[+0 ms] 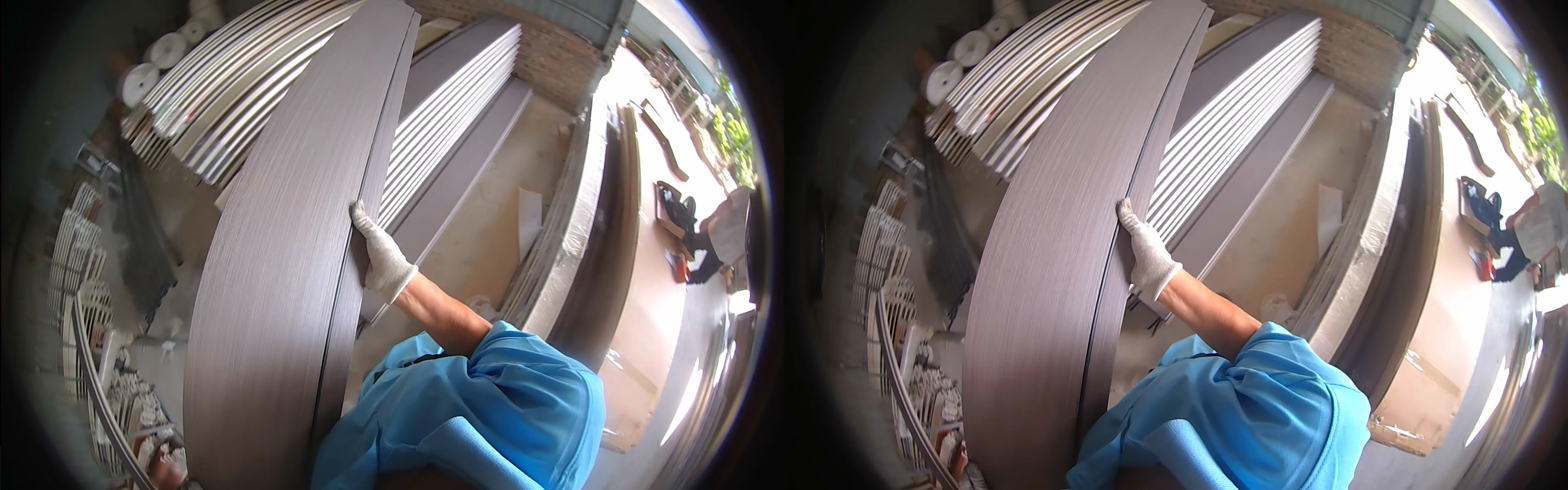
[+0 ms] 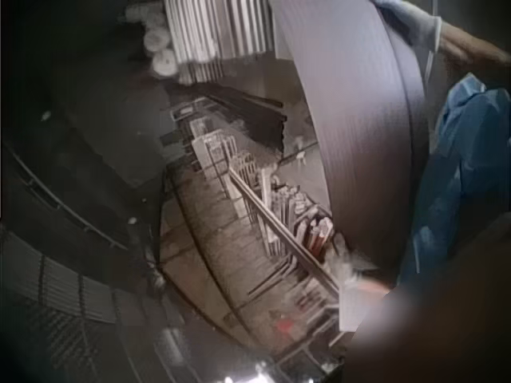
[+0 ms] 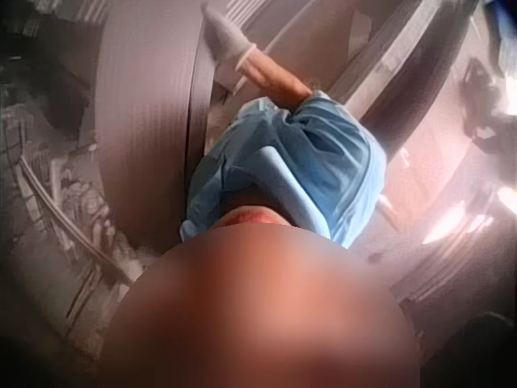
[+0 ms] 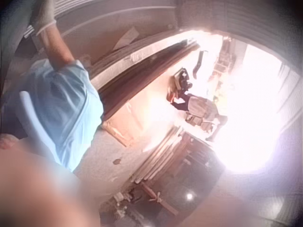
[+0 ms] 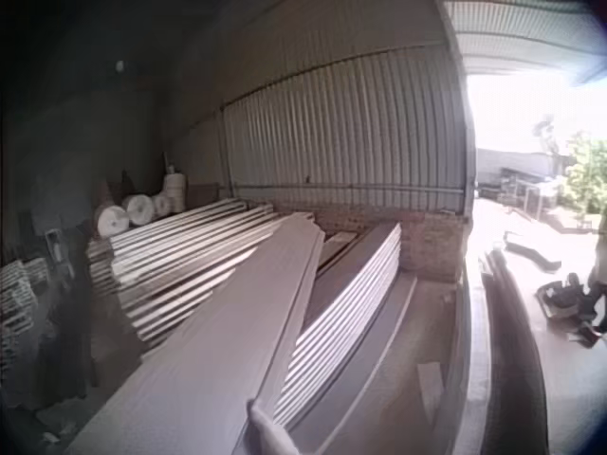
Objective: The person inserts a long flexible strip into the edge groove of a large flat panel using a blue plastic tool, then lifts and stacks the panel with others. They repeat the strip insertion on another panel and stack it, then retrieve a different panel from a wrapped stack and place it on a metal frame.
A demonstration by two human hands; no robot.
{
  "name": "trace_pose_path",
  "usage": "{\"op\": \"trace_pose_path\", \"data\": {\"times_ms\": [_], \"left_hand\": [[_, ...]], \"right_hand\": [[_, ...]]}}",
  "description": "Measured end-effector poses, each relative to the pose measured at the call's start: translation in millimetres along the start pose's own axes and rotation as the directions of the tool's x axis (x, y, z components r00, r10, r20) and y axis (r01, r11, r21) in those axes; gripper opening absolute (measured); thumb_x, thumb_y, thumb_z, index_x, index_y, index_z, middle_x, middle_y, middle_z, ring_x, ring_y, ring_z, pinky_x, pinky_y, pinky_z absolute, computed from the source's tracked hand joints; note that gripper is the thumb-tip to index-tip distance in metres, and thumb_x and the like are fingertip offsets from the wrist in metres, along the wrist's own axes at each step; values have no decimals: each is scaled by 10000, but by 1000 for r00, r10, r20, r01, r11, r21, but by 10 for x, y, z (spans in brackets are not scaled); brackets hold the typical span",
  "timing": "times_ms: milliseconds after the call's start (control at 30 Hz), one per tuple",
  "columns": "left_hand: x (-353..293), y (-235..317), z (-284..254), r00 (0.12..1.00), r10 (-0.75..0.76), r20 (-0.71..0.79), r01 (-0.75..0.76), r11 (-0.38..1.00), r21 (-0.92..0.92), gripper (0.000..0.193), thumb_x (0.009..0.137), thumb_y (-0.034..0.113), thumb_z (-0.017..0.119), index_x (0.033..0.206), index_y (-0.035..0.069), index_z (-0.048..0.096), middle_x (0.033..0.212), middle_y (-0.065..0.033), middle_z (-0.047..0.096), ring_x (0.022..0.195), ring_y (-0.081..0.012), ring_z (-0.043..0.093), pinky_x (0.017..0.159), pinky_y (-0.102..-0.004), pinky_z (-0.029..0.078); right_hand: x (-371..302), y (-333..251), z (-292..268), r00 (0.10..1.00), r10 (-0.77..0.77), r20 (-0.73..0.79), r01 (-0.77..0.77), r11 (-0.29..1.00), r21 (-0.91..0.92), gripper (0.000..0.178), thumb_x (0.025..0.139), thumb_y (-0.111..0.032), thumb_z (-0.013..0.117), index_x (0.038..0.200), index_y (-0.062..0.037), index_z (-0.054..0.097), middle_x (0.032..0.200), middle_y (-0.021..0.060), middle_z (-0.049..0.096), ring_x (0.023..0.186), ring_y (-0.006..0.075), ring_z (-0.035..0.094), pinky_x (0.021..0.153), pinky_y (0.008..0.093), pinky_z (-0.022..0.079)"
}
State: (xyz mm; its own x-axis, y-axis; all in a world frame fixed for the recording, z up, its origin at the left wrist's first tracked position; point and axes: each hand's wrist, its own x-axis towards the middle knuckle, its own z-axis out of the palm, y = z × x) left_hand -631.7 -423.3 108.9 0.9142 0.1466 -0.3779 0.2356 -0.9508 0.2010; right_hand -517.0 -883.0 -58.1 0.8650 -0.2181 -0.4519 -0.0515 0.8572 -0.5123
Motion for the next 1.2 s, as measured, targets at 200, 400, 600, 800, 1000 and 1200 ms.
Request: {"op": "trace_pose_path", "data": {"times_ms": [200,400,600,800,1000,1200], "left_hand": [[583,184,26,993,122,3,-116,955,-272,508,1032,423,475,1486,200,421,1459,-114,476,1302,-211,486,1104,-309,363],[1174,757,321,991,107,-74,-128,910,-395,462,1023,491,458,1329,156,547,1275,-116,587,1177,-233,548,1020,-372,415],[1524,1970,795,864,494,-98,-504,844,-183,577,998,492,524,1025,-72,639,910,-213,674,858,-320,614,798,-428,458],[1714,3393,1790,849,496,-181,-509,860,-28,588,989,515,527,995,-61,640,888,-210,651,813,-263,575,793,-393,446],[1847,4636,2316,922,285,263,-301,953,22,692,945,623,514,839,-46,656,673,-238,581,674,-339,574,682,-455,451],[2102,5285,2554,923,226,310,-272,956,112,704,934,631,528,842,-58,644,720,-264,597,716,-402,605,708,-470,456]], "right_hand": [[383,-681,-609,982,-120,-148,109,991,-80,984,836,-728,586,1455,6,370,1459,232,411,1410,326,339,1167,537,266],[464,-1075,-1066,959,-189,-211,213,972,100,651,909,-580,624,1287,-55,551,1271,106,587,1205,212,527,1056,399,435],[635,-1682,-1714,897,-242,-370,293,952,88,507,940,-520,620,1228,-104,597,1197,46,638,1113,185,580,1010,351,458],[1066,-2617,-2917,889,-205,-410,260,962,81,641,942,-560,588,1365,-85,512,1349,105,575,1227,253,540,1082,407,406],[1498,-3401,-3897,828,-94,-552,147,988,54,680,947,-585,554,1404,-88,474,1396,128,540,1247,285,522,1082,469,405],[1925,-3647,-4474,828,-43,-559,106,991,81,694,938,-563,590,1418,-76,475,1396,121,549,1256,285,528,1089,472,401]]}}
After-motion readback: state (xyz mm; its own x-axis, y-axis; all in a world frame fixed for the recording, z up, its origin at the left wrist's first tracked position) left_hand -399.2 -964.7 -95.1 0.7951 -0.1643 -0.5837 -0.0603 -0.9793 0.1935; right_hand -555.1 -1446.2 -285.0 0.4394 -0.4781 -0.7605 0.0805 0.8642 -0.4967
